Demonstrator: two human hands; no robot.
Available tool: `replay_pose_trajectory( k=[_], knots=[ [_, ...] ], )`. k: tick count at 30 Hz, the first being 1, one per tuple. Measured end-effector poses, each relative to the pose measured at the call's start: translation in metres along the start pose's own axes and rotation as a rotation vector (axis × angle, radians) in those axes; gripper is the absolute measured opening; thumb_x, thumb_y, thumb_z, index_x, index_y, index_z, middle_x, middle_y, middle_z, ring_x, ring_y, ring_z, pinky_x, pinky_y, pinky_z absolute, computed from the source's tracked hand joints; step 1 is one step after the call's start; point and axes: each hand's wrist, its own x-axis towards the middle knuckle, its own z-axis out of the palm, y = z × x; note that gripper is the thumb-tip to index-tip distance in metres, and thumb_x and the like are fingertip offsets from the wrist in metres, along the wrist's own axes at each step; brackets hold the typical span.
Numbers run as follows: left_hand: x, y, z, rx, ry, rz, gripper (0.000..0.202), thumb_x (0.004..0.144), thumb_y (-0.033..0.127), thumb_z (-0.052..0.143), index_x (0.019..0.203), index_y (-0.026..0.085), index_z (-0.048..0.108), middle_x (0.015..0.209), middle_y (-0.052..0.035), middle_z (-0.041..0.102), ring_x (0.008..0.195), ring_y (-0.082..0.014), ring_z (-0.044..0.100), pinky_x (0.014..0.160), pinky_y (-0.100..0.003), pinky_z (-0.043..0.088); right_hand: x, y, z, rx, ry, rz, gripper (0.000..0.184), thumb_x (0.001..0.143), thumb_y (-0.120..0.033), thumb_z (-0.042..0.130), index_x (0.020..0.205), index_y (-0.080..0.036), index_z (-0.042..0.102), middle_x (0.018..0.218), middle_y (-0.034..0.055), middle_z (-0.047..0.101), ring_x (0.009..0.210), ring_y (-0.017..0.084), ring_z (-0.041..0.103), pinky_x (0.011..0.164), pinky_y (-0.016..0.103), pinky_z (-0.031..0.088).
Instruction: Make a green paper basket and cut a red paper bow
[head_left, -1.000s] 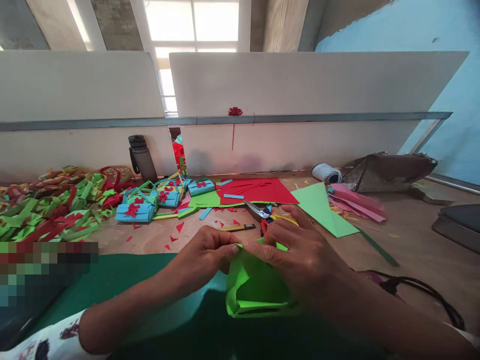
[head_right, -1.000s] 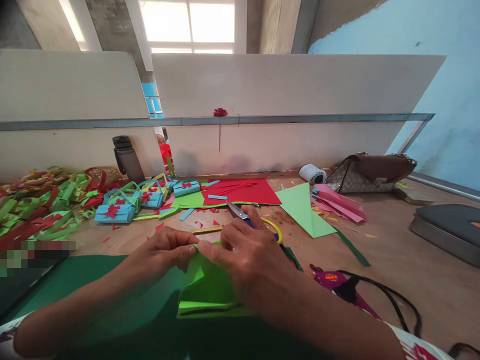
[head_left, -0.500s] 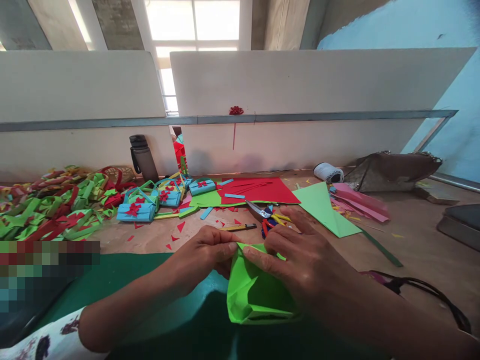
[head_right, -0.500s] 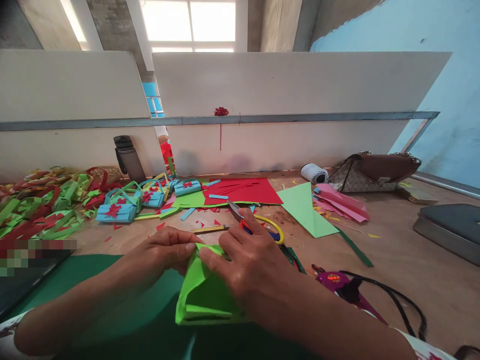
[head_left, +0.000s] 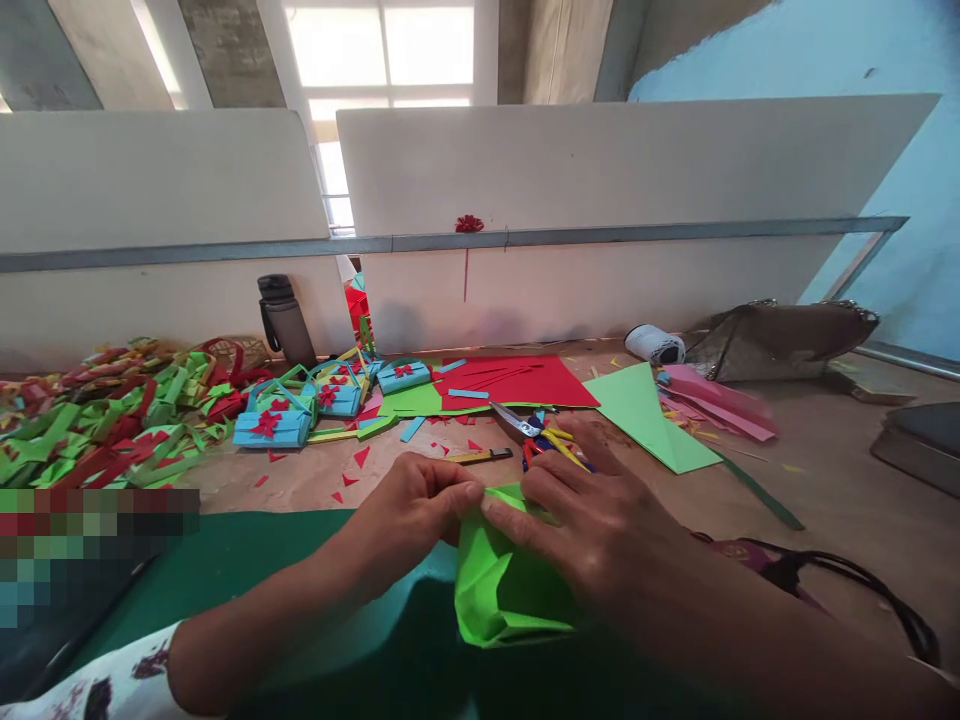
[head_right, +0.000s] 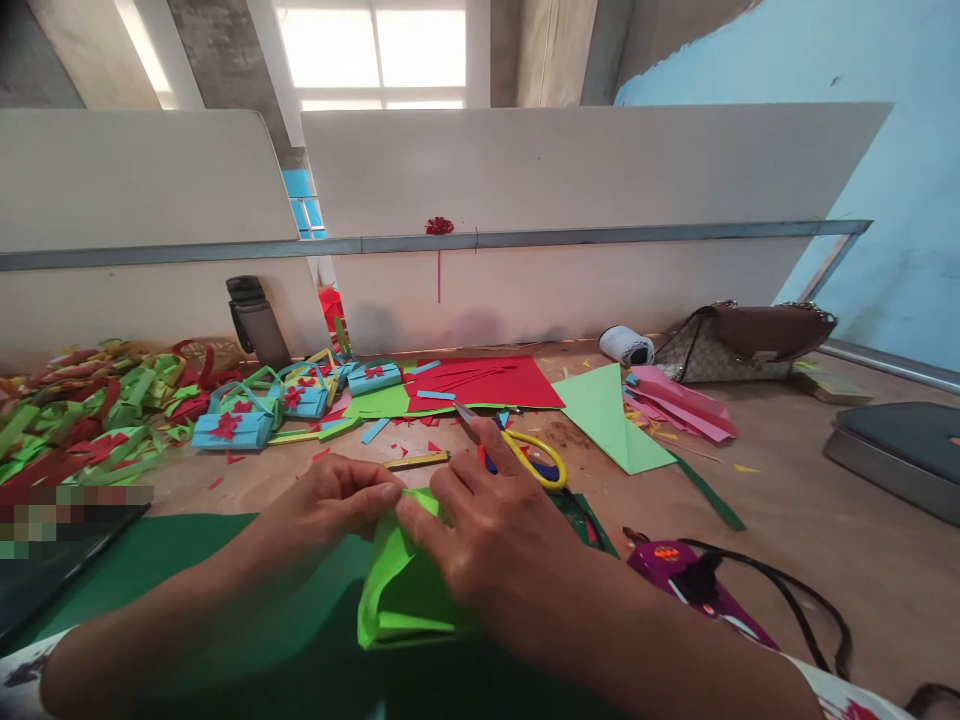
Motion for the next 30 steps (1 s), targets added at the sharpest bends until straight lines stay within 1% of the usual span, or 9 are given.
replay_pose_trajectory(
  k=[4,7,9,16,19,22,26,28,30],
  knots=[
    [-0.001,0.003,-0.005,0.136,0.126,0.106,0.030,0.079,0.039,0.055,0.063,0.014,0.059,0.055,0.0032,0.048,0.052,-0.0089,0.040,0.050,-0.020,0.033,-0.001,0.004,-0.004,0.069,0.082,0.135,0.032,0.085,-0.015,0.052,0.117,-0.017,0.055,0.080,0.0053,0.063,0.080,0.022,0.057,0.093,0.055,0.031],
    [0.001,0.001,-0.014,0.128,0.183,0.168,0.030,0.082,0.039,0.052,0.068,0.014,0.060,0.060,0.0020,0.052,0.056,-0.0097,0.043,0.054,-0.020,0.036,-0.003,0.012,-0.017,0.186,0.126,0.297,0.045,0.081,-0.026,0.063,0.123,-0.019,0.048,0.105,0.0084,0.063,0.099,0.024,0.056,0.093,0.048,0.037],
    [0.004,-0.003,-0.019,0.139,0.239,0.226,0.029,0.083,0.038,0.052,0.067,0.015,0.059,0.060,0.0021,0.052,0.057,-0.0097,0.043,0.055,-0.020,0.037,-0.006,0.016,-0.024,0.210,0.142,0.365,0.050,0.077,-0.024,0.066,0.124,-0.020,0.048,0.113,0.0095,0.060,0.105,0.024,0.054,0.090,0.044,0.042],
    [0.005,-0.009,-0.019,0.160,0.314,0.279,0.024,0.083,0.036,0.054,0.077,0.018,0.068,0.068,-0.0001,0.063,0.064,-0.0125,0.053,0.059,-0.020,0.042,-0.010,0.017,-0.020,0.407,0.167,0.532,0.038,0.077,-0.005,0.057,0.111,-0.021,0.063,0.099,0.0052,0.068,0.089,0.019,0.063,0.079,0.036,0.050],
    [0.002,-0.006,-0.015,0.191,0.333,0.305,0.022,0.082,0.034,0.056,0.074,0.019,0.070,0.065,0.0005,0.063,0.063,-0.0127,0.055,0.057,-0.020,0.043,-0.008,0.014,-0.018,0.559,0.181,0.590,0.040,0.079,-0.003,0.053,0.110,-0.025,0.065,0.094,0.0010,0.071,0.087,0.018,0.063,0.076,0.032,0.051],
    [0.000,-0.004,-0.011,0.220,0.335,0.341,0.021,0.080,0.032,0.058,0.069,0.018,0.070,0.065,0.0003,0.064,0.063,-0.0134,0.056,0.058,-0.019,0.044,-0.007,0.012,-0.022,0.674,0.133,0.680,0.045,0.078,-0.001,0.051,0.109,-0.032,0.066,0.091,-0.0021,0.072,0.082,0.017,0.064,0.070,0.030,0.052],
    [-0.001,-0.004,-0.007,0.238,0.363,0.375,0.020,0.081,0.031,0.058,0.072,0.019,0.071,0.068,0.0005,0.067,0.065,-0.0136,0.059,0.059,-0.018,0.045,-0.003,0.011,-0.031,0.842,0.034,0.778,0.045,0.079,-0.003,0.050,0.106,-0.034,0.067,0.098,-0.0045,0.072,0.090,0.016,0.063,0.078,0.028,0.051],
    [-0.002,-0.005,-0.004,0.244,0.363,0.370,0.020,0.081,0.032,0.057,0.077,0.019,0.072,0.071,-0.0001,0.069,0.068,-0.0143,0.061,0.061,-0.019,0.046,-0.002,0.011,-0.031,0.928,0.022,0.790,0.046,0.078,-0.003,0.050,0.108,-0.035,0.066,0.102,-0.0060,0.071,0.096,0.016,0.062,0.082,0.026,0.050],
    [-0.003,-0.006,-0.001,0.249,0.329,0.350,0.021,0.082,0.032,0.057,0.079,0.018,0.072,0.074,-0.0010,0.070,0.070,-0.0150,0.062,0.062,-0.019,0.047,-0.003,0.010,-0.027,0.996,0.047,0.774,0.047,0.077,-0.004,0.051,0.109,-0.036,0.066,0.103,-0.0071,0.070,0.096,0.016,0.063,0.079,0.024,0.052]
  ],
)
